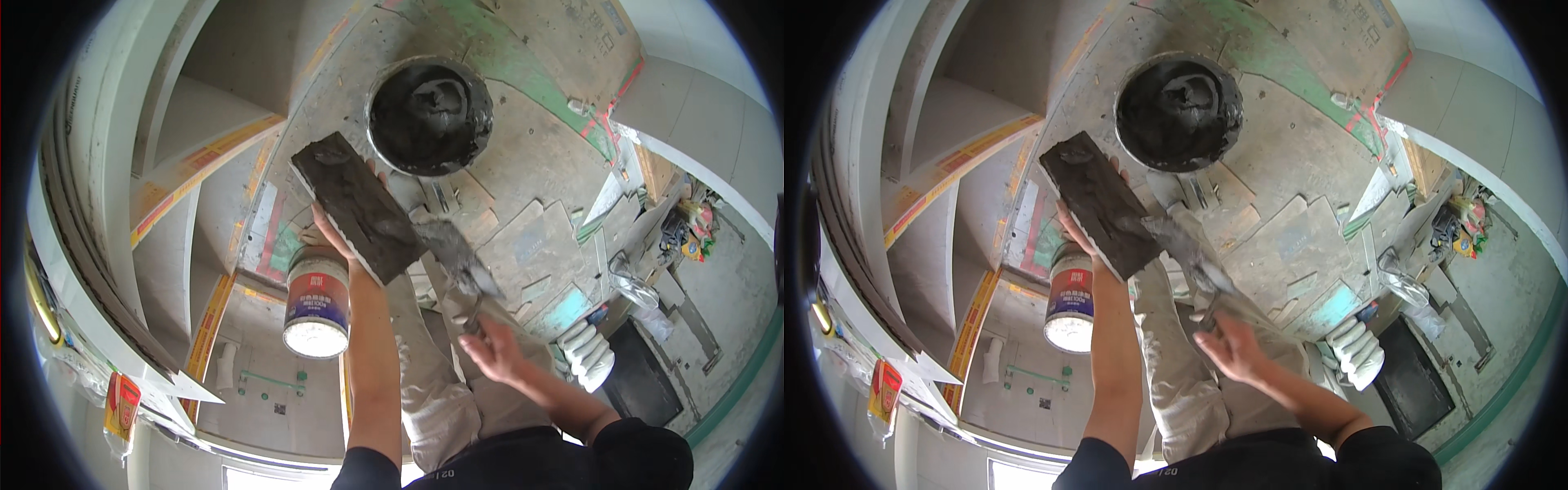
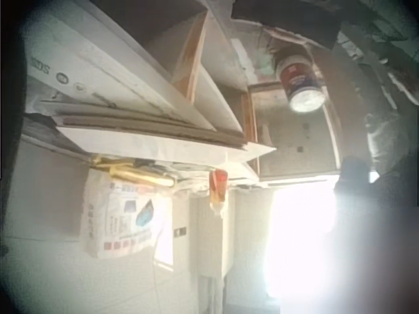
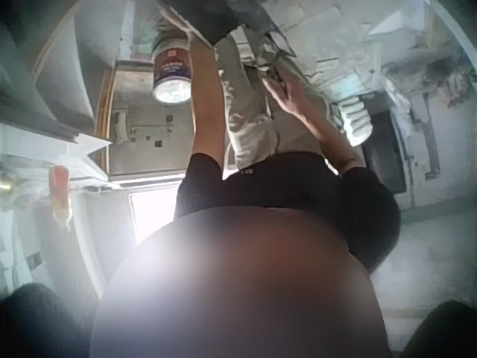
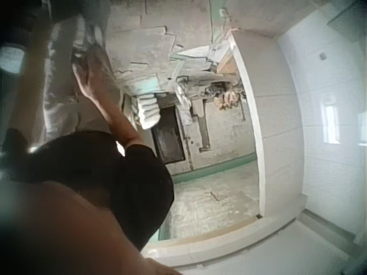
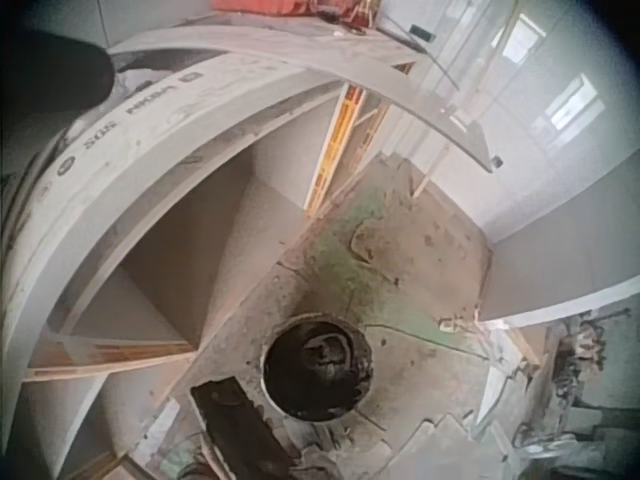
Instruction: Apply mortar to ceramic tiles and install them on a wall surface.
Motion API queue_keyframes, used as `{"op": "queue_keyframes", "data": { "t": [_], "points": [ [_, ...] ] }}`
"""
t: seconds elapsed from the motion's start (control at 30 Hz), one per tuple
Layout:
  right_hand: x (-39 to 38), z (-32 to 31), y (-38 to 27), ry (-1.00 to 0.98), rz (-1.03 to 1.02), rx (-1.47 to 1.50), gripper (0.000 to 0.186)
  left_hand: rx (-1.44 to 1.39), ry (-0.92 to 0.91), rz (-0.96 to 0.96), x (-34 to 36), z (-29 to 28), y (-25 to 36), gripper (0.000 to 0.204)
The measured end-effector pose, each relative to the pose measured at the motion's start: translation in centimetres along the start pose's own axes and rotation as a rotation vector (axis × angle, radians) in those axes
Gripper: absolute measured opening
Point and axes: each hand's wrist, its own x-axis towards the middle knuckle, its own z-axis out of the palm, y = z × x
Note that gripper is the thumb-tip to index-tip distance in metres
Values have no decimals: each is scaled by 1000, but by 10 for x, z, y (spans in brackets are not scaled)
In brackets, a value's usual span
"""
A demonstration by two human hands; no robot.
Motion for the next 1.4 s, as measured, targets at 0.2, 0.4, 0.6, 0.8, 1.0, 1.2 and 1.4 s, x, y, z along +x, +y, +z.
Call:
{"op": "queue_keyframes", "data": {
  "t": [0.2, 0.4, 0.6, 0.8, 1.0, 1.2, 1.4],
  "points": [
    [11, -37, 36, -21, 213, -165, 47, 47, 71, 69, 3, -6, -10, 86],
    [5, 3, 13, -50, -23, -206, 35, 29, 24, 122, 2, -3, -16, 91],
    [-7, -46, 47, 64, 306, -169, 53, -15, 24, 125, -4, 6, -8, 92],
    [26, -126, 37, -92, 97, -255, 51, -96, -79, -66, -20, 17, -6, 90],
    [72, -136, 21, -207, -389, -562, 29, -111, 36, -59, -42, 67, -42, 95],
    [66, -120, 34, 142, -400, -570, 23, -218, 52, -156, -60, 105, -44, 110],
    [52, -125, 15, 16, 174, 224, 47, -126, 49, -200, -62, 122, -39, 118]
  ]
}}
